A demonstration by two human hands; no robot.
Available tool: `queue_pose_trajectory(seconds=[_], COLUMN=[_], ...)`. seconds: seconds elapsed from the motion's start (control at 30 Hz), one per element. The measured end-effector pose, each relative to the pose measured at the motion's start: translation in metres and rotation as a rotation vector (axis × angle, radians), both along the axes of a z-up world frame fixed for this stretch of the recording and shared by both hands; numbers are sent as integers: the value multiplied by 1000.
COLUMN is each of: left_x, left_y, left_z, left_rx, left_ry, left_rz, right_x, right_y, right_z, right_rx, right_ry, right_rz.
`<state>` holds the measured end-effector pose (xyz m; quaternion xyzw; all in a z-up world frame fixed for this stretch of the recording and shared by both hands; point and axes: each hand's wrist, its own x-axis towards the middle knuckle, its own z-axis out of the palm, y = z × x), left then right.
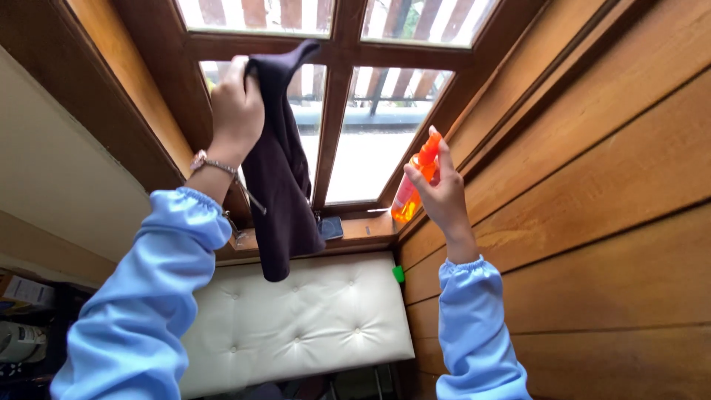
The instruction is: Cleaning the glass panes of a wooden-framed window using a spray bottle and a cloth.
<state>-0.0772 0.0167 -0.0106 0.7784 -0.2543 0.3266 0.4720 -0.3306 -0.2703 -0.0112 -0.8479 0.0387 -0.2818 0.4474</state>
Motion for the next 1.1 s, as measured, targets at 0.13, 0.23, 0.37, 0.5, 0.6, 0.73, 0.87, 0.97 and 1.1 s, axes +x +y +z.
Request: queue_pose_trajectory(seconds=[0.13,0.23,0.37,0.5,0.6,0.73,0.87,0.97,1.1], left_x=[-5,-15,-21,-25,-35,-16,-9,11,28], left_y=[-6,-11,-16,-23,-31,-45,-57,-68,-78], left_z=[-9,-6,-11,-7,12,-4,-1,-22,-42], left_rx=[-26,-90,-130,-132,-156,-178,-186,-221,-269], left_ry=[-38,181,167,137,286,112,335,227,143], left_rz=[22,28,-33,-61,-75,-118,-80,-112,-154], right_x=[8,12,16,18,20,29,40,53,65], right_y=[-9,-15,-21,-18,-20,-27,-29,-36,-43], right_z=[-8,-13,-21,-17,-15,-15,-17,-18,-27], right_rx=[-7,-45,18,32,2,-20,-12,-21,-2], right_ry=[18,54,88,60,90,73,101,42,67], right_rz=[29,22,43,74,37,29,-7,-3,-77])
